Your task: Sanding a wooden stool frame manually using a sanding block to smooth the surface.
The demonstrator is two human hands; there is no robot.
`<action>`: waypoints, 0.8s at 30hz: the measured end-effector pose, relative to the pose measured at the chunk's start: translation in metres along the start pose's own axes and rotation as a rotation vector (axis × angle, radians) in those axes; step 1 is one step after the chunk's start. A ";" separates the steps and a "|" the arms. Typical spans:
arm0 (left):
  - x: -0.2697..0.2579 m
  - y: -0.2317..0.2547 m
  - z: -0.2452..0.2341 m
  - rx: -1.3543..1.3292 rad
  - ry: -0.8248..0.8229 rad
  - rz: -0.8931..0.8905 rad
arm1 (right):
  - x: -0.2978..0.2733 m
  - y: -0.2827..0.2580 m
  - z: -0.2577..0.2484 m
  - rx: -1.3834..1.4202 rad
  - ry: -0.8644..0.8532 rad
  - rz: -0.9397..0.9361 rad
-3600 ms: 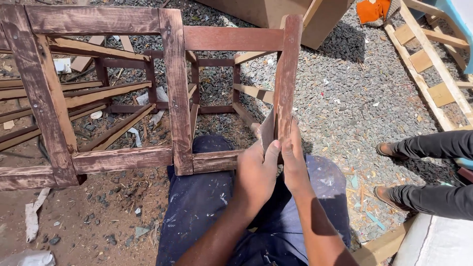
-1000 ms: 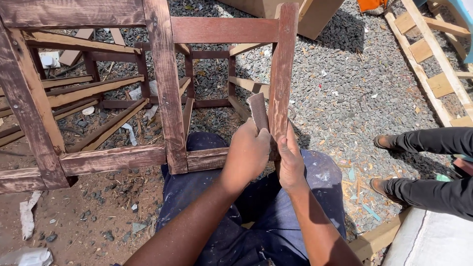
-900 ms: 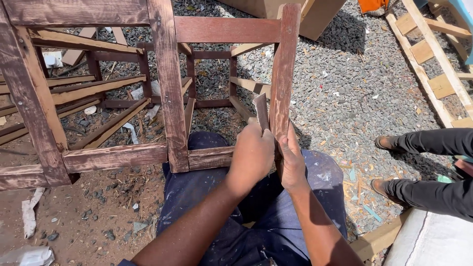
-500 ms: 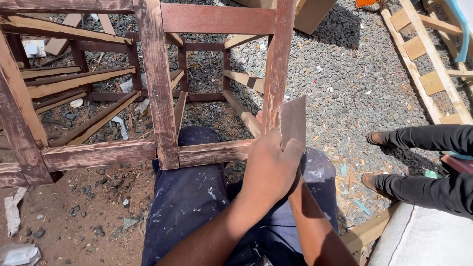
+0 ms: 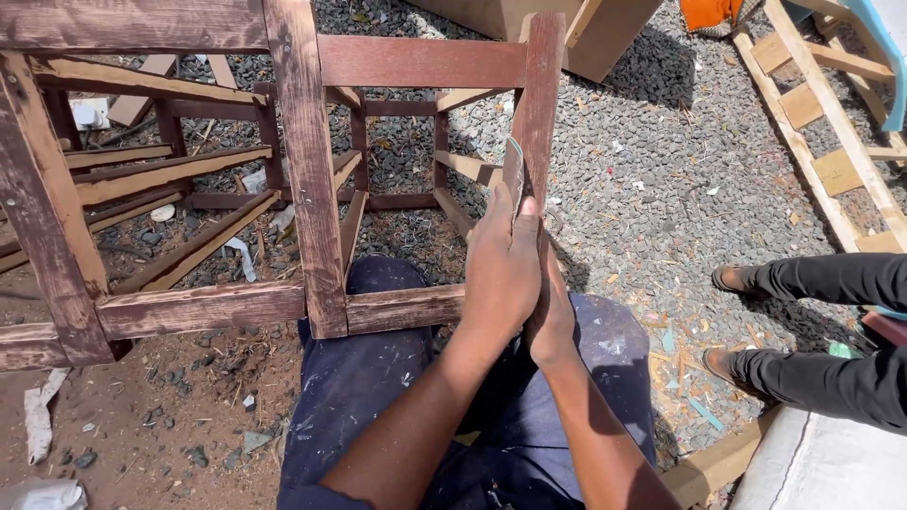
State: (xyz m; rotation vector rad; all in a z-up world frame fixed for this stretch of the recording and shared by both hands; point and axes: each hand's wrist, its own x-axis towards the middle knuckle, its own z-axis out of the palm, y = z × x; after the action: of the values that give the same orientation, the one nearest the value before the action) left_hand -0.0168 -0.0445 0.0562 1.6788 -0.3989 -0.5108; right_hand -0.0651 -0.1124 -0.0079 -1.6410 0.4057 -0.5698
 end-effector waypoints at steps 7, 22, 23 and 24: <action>-0.008 -0.010 0.005 0.144 -0.046 0.109 | 0.011 0.068 -0.027 0.216 -0.018 -0.019; 0.011 -0.025 0.006 -0.047 -0.097 0.237 | 0.044 0.018 -0.021 0.186 0.036 0.226; 0.013 -0.023 0.004 -0.113 -0.115 0.213 | 0.050 0.000 -0.012 0.020 0.103 0.308; 0.013 -0.021 0.001 -0.180 -0.133 0.189 | 0.056 -0.017 -0.002 -0.146 0.170 0.389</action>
State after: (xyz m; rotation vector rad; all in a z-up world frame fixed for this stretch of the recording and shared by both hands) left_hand -0.0069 -0.0492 0.0339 1.4227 -0.5850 -0.5039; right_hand -0.0217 -0.1427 0.0167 -1.6005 0.8874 -0.3925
